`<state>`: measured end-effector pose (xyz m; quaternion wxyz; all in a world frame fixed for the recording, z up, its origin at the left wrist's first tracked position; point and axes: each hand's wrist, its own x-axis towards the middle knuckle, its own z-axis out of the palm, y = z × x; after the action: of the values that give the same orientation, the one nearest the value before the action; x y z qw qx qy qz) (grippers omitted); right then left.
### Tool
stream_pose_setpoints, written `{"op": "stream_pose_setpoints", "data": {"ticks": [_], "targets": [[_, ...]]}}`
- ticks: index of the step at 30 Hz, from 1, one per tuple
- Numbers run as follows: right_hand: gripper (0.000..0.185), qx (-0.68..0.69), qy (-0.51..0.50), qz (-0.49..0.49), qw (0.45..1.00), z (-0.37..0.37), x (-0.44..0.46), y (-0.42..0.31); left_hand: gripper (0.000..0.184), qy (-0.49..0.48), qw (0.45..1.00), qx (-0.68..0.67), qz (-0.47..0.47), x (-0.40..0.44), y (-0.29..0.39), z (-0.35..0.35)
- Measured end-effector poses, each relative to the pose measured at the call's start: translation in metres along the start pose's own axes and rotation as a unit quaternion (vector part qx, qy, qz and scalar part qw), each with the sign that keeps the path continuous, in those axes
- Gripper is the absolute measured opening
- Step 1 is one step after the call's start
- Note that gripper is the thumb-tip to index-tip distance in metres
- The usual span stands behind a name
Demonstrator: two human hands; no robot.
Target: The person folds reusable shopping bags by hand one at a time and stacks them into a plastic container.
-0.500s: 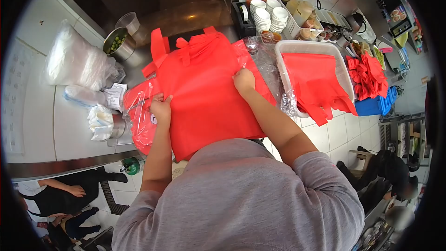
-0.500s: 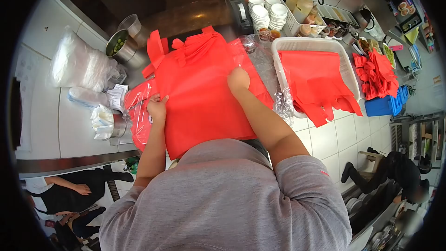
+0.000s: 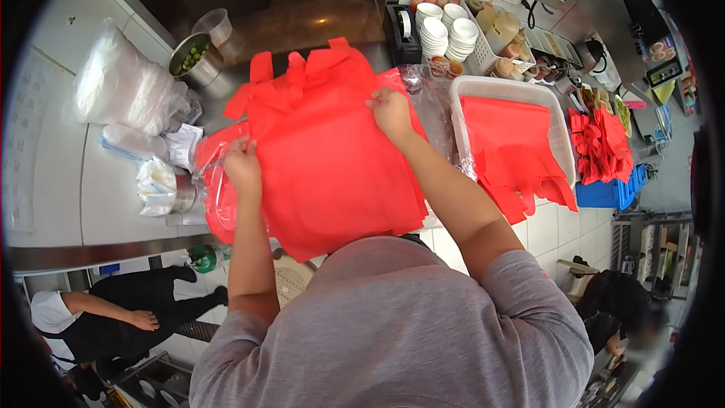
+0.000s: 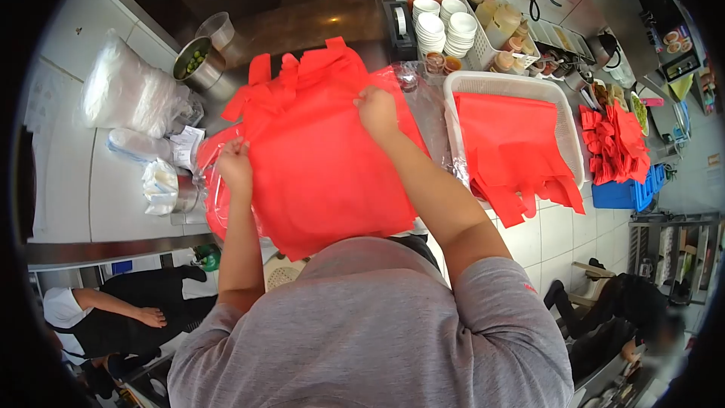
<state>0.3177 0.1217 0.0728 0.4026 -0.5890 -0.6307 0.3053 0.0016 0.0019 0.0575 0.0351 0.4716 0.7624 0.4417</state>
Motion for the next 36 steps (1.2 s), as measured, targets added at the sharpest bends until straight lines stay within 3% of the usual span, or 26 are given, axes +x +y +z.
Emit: {"op": "stream_pose_setpoints", "data": {"ticks": [2,5,6,7,8,9,10,12,13,14,15,16,18,19,20,22,24,26,28,30,31,32,34,35,36], "targets": [[0.015,-0.171,-0.045,-0.105,0.979,-0.006,0.009,-0.001,0.042,-0.002,0.973,0.212,0.094,0.013,0.012,0.001],[0.017,-0.257,-0.05,-0.18,0.948,-0.036,0.016,-0.026,0.049,-0.009,0.967,0.244,0.074,0.024,0.069,-0.013],[0.017,-0.253,-0.046,-0.183,0.949,-0.055,0.021,-0.04,0.049,0.038,0.975,0.202,0.09,0.024,0.107,-0.028],[0.015,-0.176,0.014,-0.166,0.97,-0.077,0.022,-0.056,0.049,0.08,0.979,0.16,0.103,0.021,0.146,-0.047],[0.014,-0.098,0.071,-0.144,0.982,-0.1,0.02,-0.069,0.048,0.092,0.992,0.024,0.083,0.02,0.174,-0.061],[0.013,0.031,0.054,-0.083,0.995,-0.128,0.022,-0.08,0.048,0.106,0.986,-0.114,0.064,0.019,0.199,-0.072],[0.015,0.162,0.038,-0.021,0.986,-0.159,0.026,-0.088,0.048,0.11,0.986,-0.11,0.066,0.018,0.221,-0.08],[0.02,0.425,-0.062,0.038,0.902,-0.222,0.035,-0.09,0.047,0.083,0.966,-0.243,0.016,0.013,0.263,-0.088],[0.023,0.457,-0.089,0.01,0.885,-0.253,0.036,-0.088,0.047,0.084,0.966,-0.243,0.02,0.007,0.284,-0.087],[0.026,0.486,-0.115,-0.017,0.866,-0.285,0.037,-0.084,0.046,0.019,0.936,-0.35,-0.002,-0.001,0.304,-0.084],[0.028,0.46,-0.101,-0.042,0.881,-0.32,0.031,-0.086,0.044,-0.049,0.89,-0.453,-0.026,-0.01,0.325,-0.079],[0.03,0.432,-0.085,-0.067,0.895,-0.354,0.023,-0.086,0.044,-0.053,0.888,-0.456,-0.025,-0.021,0.347,-0.074],[0.027,0.321,0.016,-0.128,0.938,-0.414,0.008,-0.074,0.042,-0.161,0.83,-0.534,-0.034,-0.053,0.389,-0.06],[0.023,0.222,0.09,-0.115,0.964,-0.443,-0.006,-0.076,0.04,-0.213,0.827,-0.52,0.021,-0.066,0.403,-0.05],[0.018,0.12,0.162,-0.102,0.974,-0.469,-0.021,-0.078,0.04,-0.216,0.823,-0.525,0.02,-0.081,0.418,-0.035],[0.012,0.064,0.221,-0.116,0.966,-0.517,-0.043,-0.067,0.035,-0.221,0.884,-0.407,0.062,-0.108,0.447,-0.009],[0.01,0.044,0.271,-0.257,0.927,-0.558,-0.047,-0.043,0.025,-0.274,0.914,-0.276,0.114,-0.113,0.454,0.016],[0.011,0.149,0.295,-0.179,0.927,-0.59,-0.051,-0.034,0.019,-0.237,0.887,-0.328,0.222,-0.125,0.482,0.043],[0.016,0.164,0.297,-0.157,0.927,-0.611,-0.036,-0.008,0.026,-0.331,0.835,-0.43,0.087,-0.13,0.505,0.068],[0.023,-0.186,0.38,-0.174,0.889,-0.611,-0.01,0.02,0.026,-0.33,0.802,-0.497,0.012,-0.134,0.52,0.103],[0.024,-0.259,0.353,-0.148,0.887,-0.607,0.003,0.04,0.025,-0.319,0.805,-0.5,-0.003,-0.132,0.518,0.125],[0.025,-0.331,0.325,-0.121,0.878,-0.602,0.019,0.067,0.024,-0.3,0.87,-0.392,0.019,-0.127,0.507,0.151],[0.022,-0.42,0.174,-0.1,0.885,-0.584,0.064,0.169,0.029,-0.286,0.925,-0.251,0.01,-0.137,0.483,0.185],[0.02,-0.396,0.133,-0.081,0.905,-0.554,0.059,0.171,0.032,-0.302,0.928,-0.218,-0.011,-0.143,0.453,0.215],[0.02,-0.391,0.096,-0.016,0.915,-0.527,0.06,0.195,0.027,-0.278,0.952,-0.122,0.043,-0.151,0.427,0.237]]}}
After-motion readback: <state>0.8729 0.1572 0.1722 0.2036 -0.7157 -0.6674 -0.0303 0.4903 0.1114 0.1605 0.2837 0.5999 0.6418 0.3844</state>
